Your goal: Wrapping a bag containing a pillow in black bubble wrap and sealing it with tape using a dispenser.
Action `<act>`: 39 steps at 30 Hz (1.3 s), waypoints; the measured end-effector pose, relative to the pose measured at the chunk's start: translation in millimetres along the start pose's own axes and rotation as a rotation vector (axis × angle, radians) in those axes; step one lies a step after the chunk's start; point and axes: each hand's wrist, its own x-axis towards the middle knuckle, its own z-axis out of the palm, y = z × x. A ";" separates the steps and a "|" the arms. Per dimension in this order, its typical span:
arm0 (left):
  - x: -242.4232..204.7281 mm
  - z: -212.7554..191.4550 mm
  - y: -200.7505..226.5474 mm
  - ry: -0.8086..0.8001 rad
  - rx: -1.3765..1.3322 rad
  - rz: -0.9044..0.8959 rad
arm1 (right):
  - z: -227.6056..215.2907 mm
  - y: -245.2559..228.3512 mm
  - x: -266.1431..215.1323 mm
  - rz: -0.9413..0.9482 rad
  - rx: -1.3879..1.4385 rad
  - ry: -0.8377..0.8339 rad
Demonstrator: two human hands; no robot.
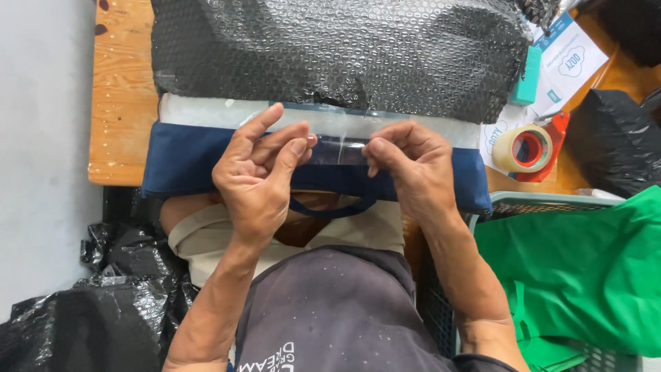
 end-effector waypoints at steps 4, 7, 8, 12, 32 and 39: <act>11.0 4.9 -14.4 -0.013 0.137 0.214 | 2.5 -8.3 11.8 -0.144 -0.269 0.093; 21.0 9.1 -21.0 -0.021 0.202 0.299 | 2.2 -15.8 23.0 -0.148 -0.336 0.123; 24.5 10.6 -22.1 -0.031 0.245 0.334 | 1.8 -18.8 27.0 -0.129 -0.345 0.131; 35.0 11.4 -31.8 -0.014 0.370 0.376 | -5.1 -20.6 41.3 -0.156 -0.399 0.055; 47.2 1.8 -53.1 -0.015 0.471 0.502 | -0.2 -18.0 41.7 -0.338 -0.511 0.085; 45.0 3.8 -59.2 -0.053 0.630 0.625 | 10.8 -20.3 28.0 -0.423 -0.699 0.138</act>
